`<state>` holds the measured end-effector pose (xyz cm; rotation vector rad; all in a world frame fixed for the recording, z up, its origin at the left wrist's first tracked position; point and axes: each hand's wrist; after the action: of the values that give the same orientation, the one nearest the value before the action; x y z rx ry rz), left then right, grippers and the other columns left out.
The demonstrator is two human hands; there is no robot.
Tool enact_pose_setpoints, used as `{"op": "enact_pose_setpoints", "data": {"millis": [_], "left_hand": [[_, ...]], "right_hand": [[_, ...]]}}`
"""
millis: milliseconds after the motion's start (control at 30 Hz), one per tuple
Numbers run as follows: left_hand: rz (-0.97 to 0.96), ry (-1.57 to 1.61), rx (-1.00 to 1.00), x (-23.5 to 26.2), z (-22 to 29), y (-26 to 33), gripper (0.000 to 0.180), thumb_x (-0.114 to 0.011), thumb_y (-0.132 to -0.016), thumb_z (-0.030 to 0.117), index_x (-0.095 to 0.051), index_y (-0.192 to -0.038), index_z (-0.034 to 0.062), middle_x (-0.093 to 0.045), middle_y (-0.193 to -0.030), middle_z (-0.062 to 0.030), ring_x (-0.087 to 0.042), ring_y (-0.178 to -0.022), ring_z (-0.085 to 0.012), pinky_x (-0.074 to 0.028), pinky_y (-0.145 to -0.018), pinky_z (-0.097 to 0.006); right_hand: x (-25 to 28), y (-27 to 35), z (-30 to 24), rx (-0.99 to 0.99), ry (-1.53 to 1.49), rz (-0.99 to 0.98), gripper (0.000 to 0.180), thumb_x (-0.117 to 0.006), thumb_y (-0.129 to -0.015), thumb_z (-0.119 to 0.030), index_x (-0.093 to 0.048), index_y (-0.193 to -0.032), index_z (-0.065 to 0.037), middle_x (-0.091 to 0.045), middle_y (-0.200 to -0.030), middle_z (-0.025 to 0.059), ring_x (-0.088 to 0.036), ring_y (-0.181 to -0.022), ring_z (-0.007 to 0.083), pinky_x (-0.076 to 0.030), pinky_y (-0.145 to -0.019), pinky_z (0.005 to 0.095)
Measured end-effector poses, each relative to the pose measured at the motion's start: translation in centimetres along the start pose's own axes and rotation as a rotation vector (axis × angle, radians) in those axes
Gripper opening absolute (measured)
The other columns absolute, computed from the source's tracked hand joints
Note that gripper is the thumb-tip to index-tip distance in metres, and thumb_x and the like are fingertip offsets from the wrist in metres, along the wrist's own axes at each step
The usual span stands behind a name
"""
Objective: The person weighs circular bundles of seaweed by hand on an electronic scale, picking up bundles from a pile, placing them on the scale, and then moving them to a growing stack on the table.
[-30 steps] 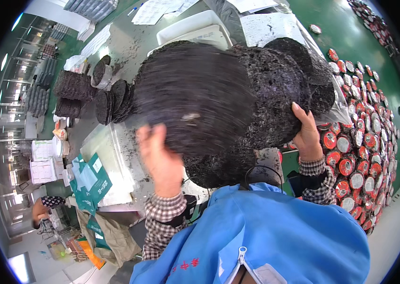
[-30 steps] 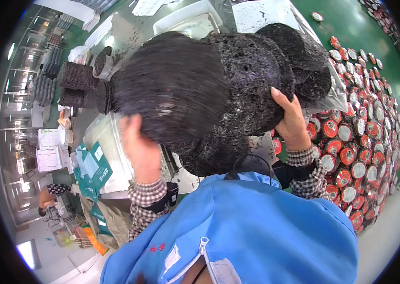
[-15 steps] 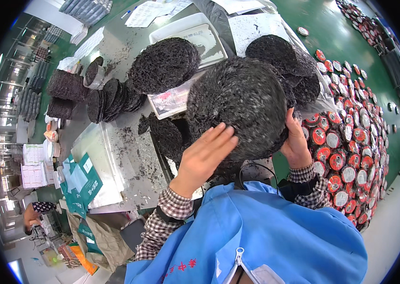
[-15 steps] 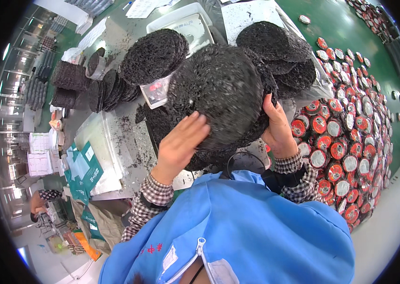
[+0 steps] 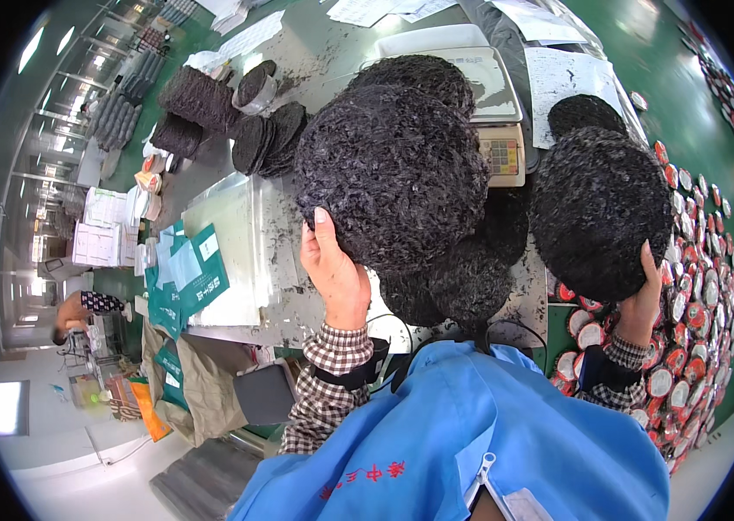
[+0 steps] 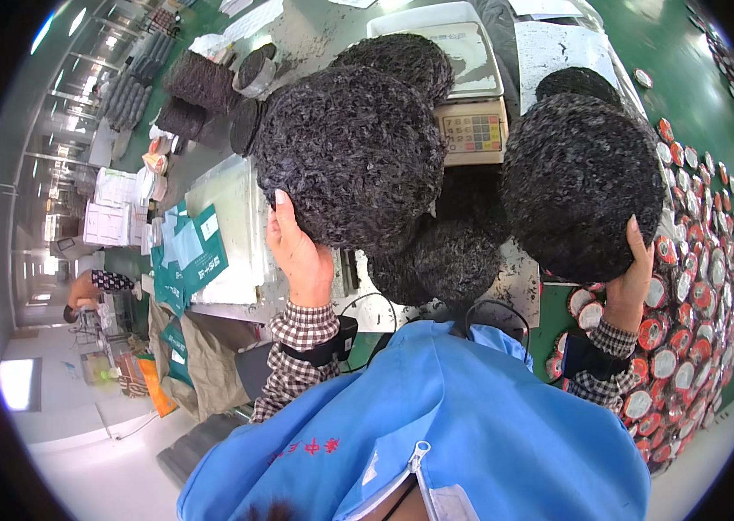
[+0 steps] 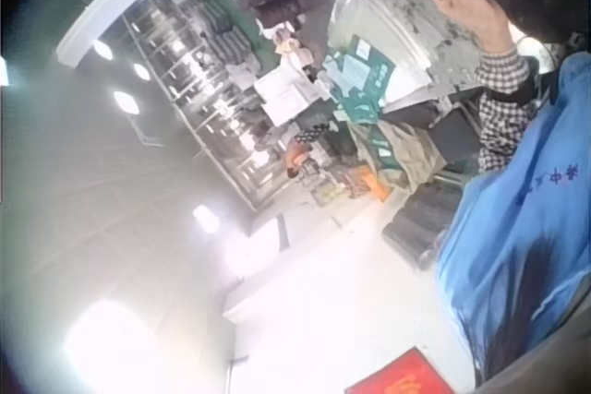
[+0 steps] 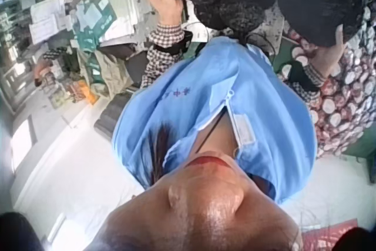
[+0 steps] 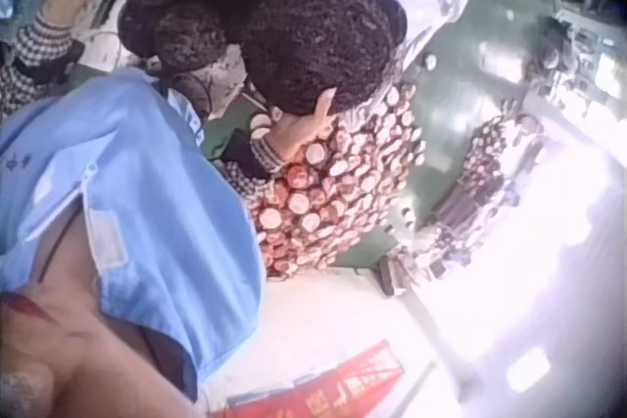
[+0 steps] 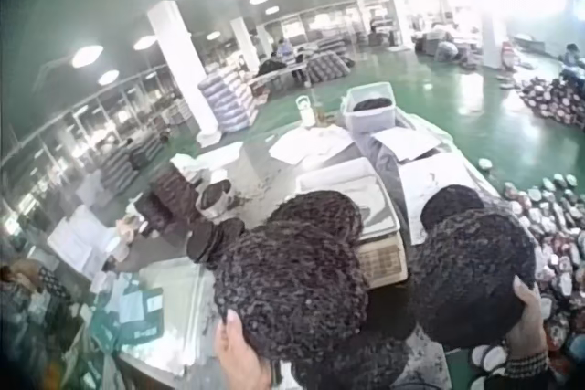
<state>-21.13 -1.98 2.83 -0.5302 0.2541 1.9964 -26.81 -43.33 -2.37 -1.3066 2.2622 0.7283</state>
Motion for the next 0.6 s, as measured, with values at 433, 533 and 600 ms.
{"op": "enact_pose_setpoints", "data": {"millis": [433, 533, 600], "left_hand": [[-0.507, 0.085, 0.34, -1.4, -5.5, 5.3, 0.05, -0.046, -0.103, 0.032, -0.041, -0.143, 0.0029, -0.05, -0.138, -0.0058, -0.053, -0.114, -0.0124, -0.046, -0.096, -0.029], [-0.515, 0.013, 0.421, -2.3, -4.1, 4.0, 0.072, -0.05, -0.1, 0.04, -0.018, -0.152, 0.0009, -0.031, -0.151, -0.0122, -0.04, -0.131, -0.0218, -0.031, -0.111, -0.034], [-0.59, -0.405, 0.19, -2.8, -6.0, 4.2, 0.076, -0.052, -0.099, 0.039, -0.015, -0.151, -0.0019, -0.025, -0.152, -0.0178, -0.03, -0.138, -0.0274, -0.021, -0.116, -0.039]], "right_hand": [[-9.7, 1.1, 5.2, -0.312, 0.294, -0.213, 0.033, -0.063, -0.084, -0.008, -0.061, -0.116, 0.0, -0.067, -0.105, 0.0073, -0.064, -0.093, 0.0193, -0.05, -0.088, 0.0311], [-10.2, 0.7, 4.0, -0.132, 0.332, -0.342, 0.065, -0.068, -0.083, -0.017, -0.042, -0.141, -0.001, -0.053, -0.133, 0.013, -0.053, -0.121, 0.0227, -0.041, -0.104, 0.0352], [-11.2, 0.5, 4.5, 0.037, 0.42, -0.484, 0.083, -0.072, -0.081, -0.024, -0.03, -0.149, -0.002, -0.042, -0.145, 0.0141, -0.045, -0.131, 0.0237, -0.034, -0.11, 0.0369]]}}
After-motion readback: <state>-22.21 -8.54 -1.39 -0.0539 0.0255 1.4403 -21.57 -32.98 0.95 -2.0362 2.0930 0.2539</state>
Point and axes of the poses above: each hand's wrist, its own y-axis away from the middle knuckle, its own x-axis out of the back of the hand, z = x × y
